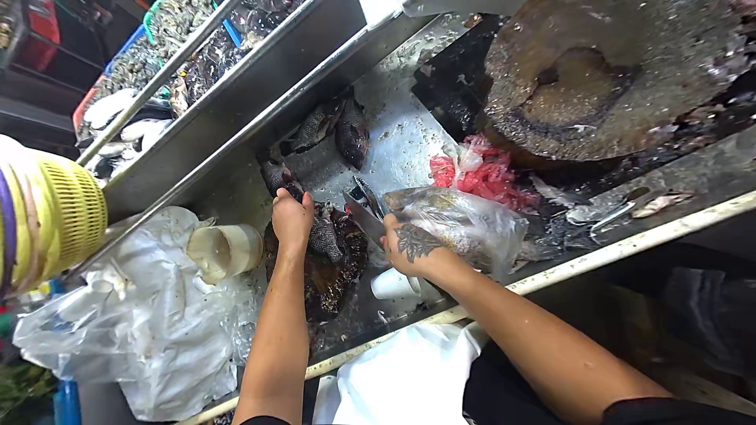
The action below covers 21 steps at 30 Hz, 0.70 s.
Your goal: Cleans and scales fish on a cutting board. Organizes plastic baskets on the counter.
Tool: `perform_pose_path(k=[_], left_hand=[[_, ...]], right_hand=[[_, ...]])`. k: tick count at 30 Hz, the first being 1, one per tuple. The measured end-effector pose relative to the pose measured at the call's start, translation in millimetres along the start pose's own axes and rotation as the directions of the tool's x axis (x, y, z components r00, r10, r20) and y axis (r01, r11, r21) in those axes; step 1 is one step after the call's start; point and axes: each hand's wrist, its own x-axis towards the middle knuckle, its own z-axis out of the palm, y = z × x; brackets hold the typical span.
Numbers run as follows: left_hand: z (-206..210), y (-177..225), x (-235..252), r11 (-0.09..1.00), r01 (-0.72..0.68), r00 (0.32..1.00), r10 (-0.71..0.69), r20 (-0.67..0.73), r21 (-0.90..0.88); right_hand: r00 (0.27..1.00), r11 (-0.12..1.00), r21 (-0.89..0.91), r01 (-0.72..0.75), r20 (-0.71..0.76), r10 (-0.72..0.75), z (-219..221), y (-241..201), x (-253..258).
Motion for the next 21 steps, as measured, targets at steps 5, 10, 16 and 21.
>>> perform_pose_path(k=[5, 10, 16, 21], left_hand=[[4.9, -9.3, 5.9, 0.986, 0.031, 0.996, -0.018, 0.083, -0.165], [16.7, -26.6, 8.4, 0.897, 0.028, 0.994, 0.023, 0.109, -0.442], [29.7, -30.7, 3.5, 0.758, 0.054, 0.991, 0.036, 0.126, -0.65], [26.3, -26.4, 3.2, 0.638, 0.176, 0.968, 0.027, 0.251, -0.75]], right_hand=[[0.981, 0.981, -0.029, 0.19, 0.056, -0.188, 8.1, 7.9, -1.9], [0.994, 0.983, -0.146, 0.112, 0.009, -0.112, 8.9, -1.6, 1.9], [0.992, 0.975, -0.192, 0.111, -0.038, -0.121, -7.1, -16.5, -4.0], [0.951, 0.957, -0.058, 0.285, -0.109, -0.29, -7.3, -6.5, 22.5]])
